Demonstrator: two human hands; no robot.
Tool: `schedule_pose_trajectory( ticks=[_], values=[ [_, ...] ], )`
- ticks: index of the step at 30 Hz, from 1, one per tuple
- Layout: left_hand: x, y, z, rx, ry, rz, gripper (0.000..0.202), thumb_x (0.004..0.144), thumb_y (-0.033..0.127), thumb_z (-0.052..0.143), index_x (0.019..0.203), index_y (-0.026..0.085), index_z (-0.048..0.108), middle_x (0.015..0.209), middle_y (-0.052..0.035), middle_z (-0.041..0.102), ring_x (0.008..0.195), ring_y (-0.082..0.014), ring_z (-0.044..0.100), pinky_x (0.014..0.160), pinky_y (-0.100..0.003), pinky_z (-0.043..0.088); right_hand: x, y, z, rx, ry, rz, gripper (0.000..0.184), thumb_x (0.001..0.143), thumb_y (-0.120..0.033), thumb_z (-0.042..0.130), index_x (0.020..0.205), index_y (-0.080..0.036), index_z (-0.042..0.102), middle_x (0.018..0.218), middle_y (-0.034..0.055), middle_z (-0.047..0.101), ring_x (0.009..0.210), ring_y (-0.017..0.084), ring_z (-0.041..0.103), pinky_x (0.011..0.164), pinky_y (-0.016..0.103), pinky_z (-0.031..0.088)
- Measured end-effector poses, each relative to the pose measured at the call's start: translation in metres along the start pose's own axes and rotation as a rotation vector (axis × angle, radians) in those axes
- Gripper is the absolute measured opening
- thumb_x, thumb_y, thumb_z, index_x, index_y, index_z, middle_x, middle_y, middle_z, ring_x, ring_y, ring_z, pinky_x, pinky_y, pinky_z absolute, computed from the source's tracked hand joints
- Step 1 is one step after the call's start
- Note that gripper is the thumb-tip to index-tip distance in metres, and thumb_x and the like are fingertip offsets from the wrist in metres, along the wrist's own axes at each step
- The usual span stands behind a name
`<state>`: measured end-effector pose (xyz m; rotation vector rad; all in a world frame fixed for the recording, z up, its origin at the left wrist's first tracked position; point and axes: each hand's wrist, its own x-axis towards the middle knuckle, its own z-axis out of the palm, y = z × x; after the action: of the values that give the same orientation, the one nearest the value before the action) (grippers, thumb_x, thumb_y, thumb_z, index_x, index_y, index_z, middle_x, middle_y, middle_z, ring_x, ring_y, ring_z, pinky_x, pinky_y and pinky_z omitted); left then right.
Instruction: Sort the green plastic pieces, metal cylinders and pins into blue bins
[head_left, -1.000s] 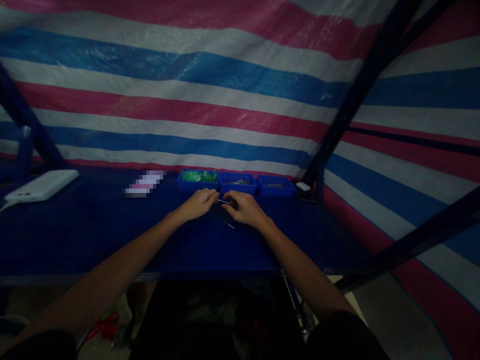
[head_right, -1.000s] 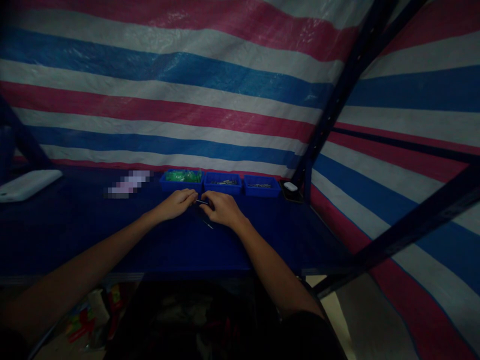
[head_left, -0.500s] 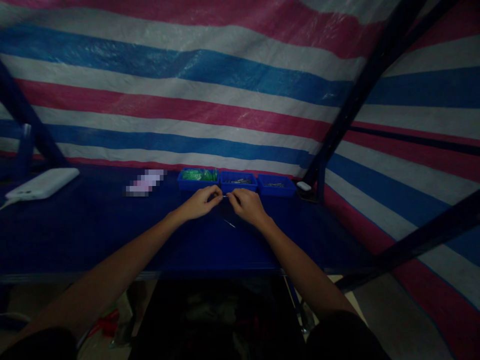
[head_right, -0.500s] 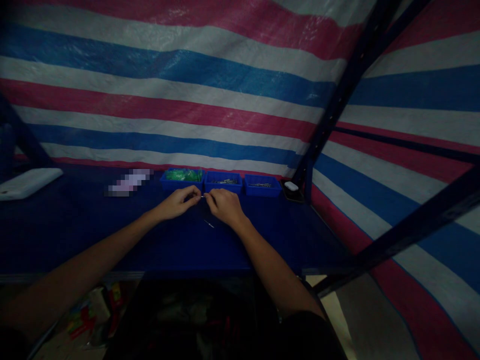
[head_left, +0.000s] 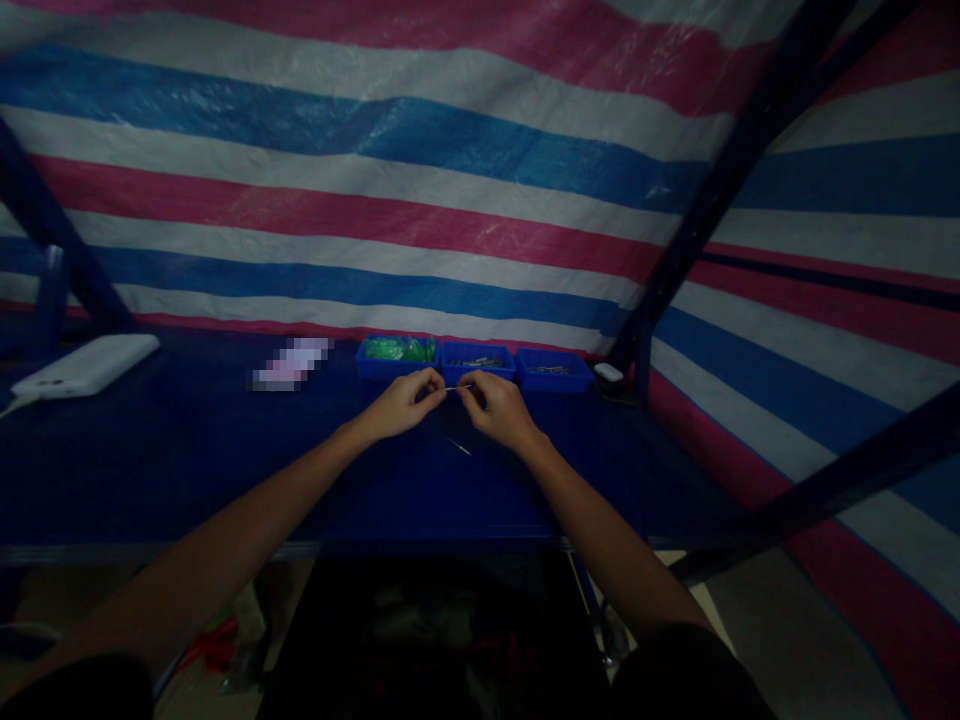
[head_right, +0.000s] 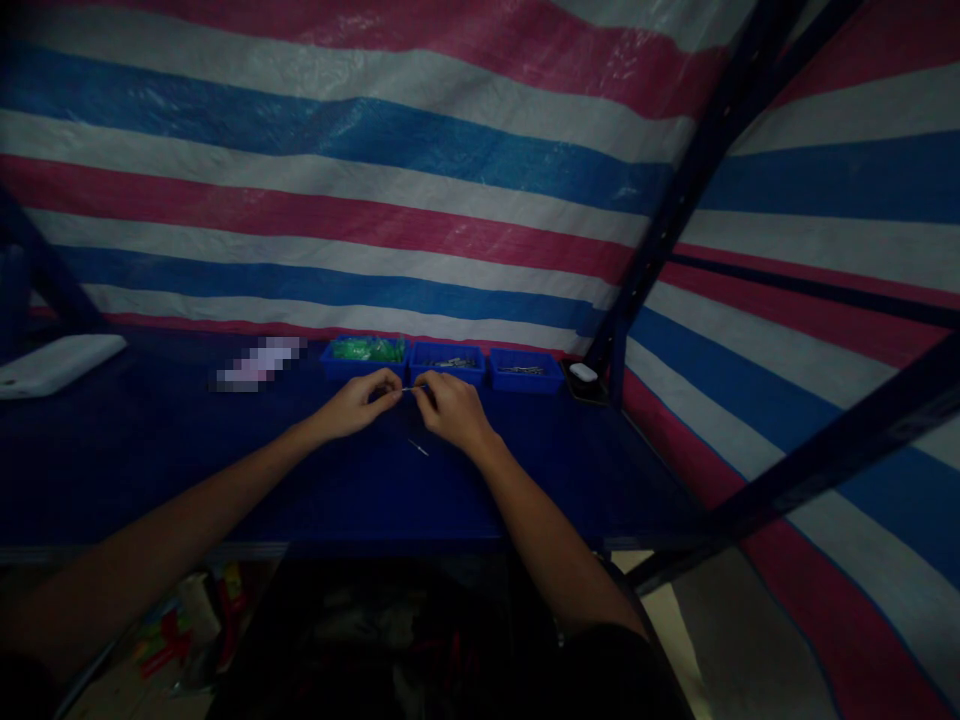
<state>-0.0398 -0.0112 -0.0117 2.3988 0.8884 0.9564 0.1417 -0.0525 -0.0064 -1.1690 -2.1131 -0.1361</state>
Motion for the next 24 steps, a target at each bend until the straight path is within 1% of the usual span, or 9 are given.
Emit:
schedule_pose_trajectory(
  ticks=[3,5,7,9,11,13,16,20,24],
  values=[
    [0.000,-0.003,0.000,0.020,-0.075,0.002,0.020,0.081,0.032,0.047,0.093,0.017,0.051,0.077,-0.0010,0.058,0.072,-0.0142,0.052,0.068,-0.028,0.039,0.003,0.005,-0.006,-0.016,0.050,-0.002,0.019,0.087,-0.028,0.041,0.090,-0.018,0.057,0.075,0.0036,0.061,0.070,0.014,0.055,0.068,0.024,0.038],
    [-0.002,-0.004,0.000,0.108,-0.186,0.024,0.022,0.079,0.034,0.051,0.094,0.018,0.054,0.079,-0.0015,0.059,0.078,-0.0168,0.052,0.073,-0.031,0.036,0.004,0.016,-0.015,-0.070,0.137,0.084,0.024,0.088,-0.033,0.038,0.090,-0.018,0.057,0.075,0.0048,0.061,0.070,0.015,0.056,0.069,0.025,0.039],
    [-0.004,-0.002,0.002,0.205,-0.295,0.054,0.024,0.076,0.037,0.056,0.094,0.022,0.058,0.085,-0.0021,0.060,0.088,-0.0201,0.049,0.079,-0.035,0.032,0.004,0.036,-0.027,-0.171,0.248,0.293,0.032,0.089,-0.038,0.034,0.090,-0.017,0.058,0.076,0.0066,0.062,0.072,0.017,0.057,0.069,0.027,0.039],
    [-0.006,0.003,0.006,0.254,-0.374,0.074,0.024,0.074,0.039,0.060,0.095,0.026,0.061,0.094,-0.0018,0.060,0.096,-0.0227,0.046,0.084,-0.038,0.027,-0.001,0.059,-0.038,-0.293,0.298,0.594,0.036,0.088,-0.042,0.033,0.093,-0.016,0.058,0.078,0.0094,0.063,0.075,0.021,0.058,0.068,0.030,0.040],
    [-0.007,0.008,0.011,0.263,-0.419,0.078,0.018,0.075,0.037,0.061,0.091,0.030,0.063,0.098,-0.0008,0.059,0.100,-0.0237,0.044,0.086,-0.040,0.023,-0.009,0.081,-0.047,-0.341,0.198,0.843,0.037,0.085,-0.044,0.039,0.096,-0.015,0.059,0.083,0.0133,0.063,0.079,0.026,0.059,0.067,0.034,0.041],
    [-0.008,0.011,0.017,0.262,-0.424,0.069,0.009,0.076,0.033,0.060,0.083,0.030,0.065,0.098,0.0001,0.058,0.102,-0.0238,0.043,0.087,-0.040,0.020,-0.015,0.094,-0.050,-0.345,0.111,0.957,0.038,0.082,-0.045,0.044,0.099,-0.014,0.059,0.088,0.0158,0.063,0.081,0.028,0.060,0.067,0.035,0.041],
    [-0.008,0.009,0.022,0.269,-0.388,0.054,0.007,0.078,0.027,0.057,0.078,0.026,0.064,0.093,0.0003,0.060,0.101,-0.0228,0.044,0.088,-0.040,0.018,-0.014,0.091,-0.046,-0.301,0.124,0.881,0.039,0.082,-0.044,0.044,0.104,-0.014,0.057,0.086,0.0134,0.063,0.081,0.025,0.060,0.068,0.032,0.041],
    [-0.004,0.000,0.021,0.259,-0.304,0.015,0.011,0.082,0.024,0.049,0.083,0.022,0.060,0.084,0.0003,0.062,0.091,-0.0192,0.050,0.086,-0.037,0.023,0.000,0.057,-0.025,-0.073,0.100,0.497,0.034,0.085,-0.042,0.042,0.102,-0.017,0.057,0.066,0.0020,0.059,0.063,0.016,0.056,0.059,0.025,0.037],
    [0.001,-0.006,0.015,0.183,-0.130,-0.020,0.012,0.082,0.024,0.046,0.087,0.020,0.056,0.082,-0.0005,0.062,0.083,-0.0180,0.054,0.079,-0.032,0.034,0.005,0.023,-0.005,0.107,-0.079,0.188,0.026,0.084,-0.037,0.046,0.096,-0.018,0.058,0.060,-0.0026,0.053,0.055,0.011,0.049,0.054,0.022,0.033]
  ],
)
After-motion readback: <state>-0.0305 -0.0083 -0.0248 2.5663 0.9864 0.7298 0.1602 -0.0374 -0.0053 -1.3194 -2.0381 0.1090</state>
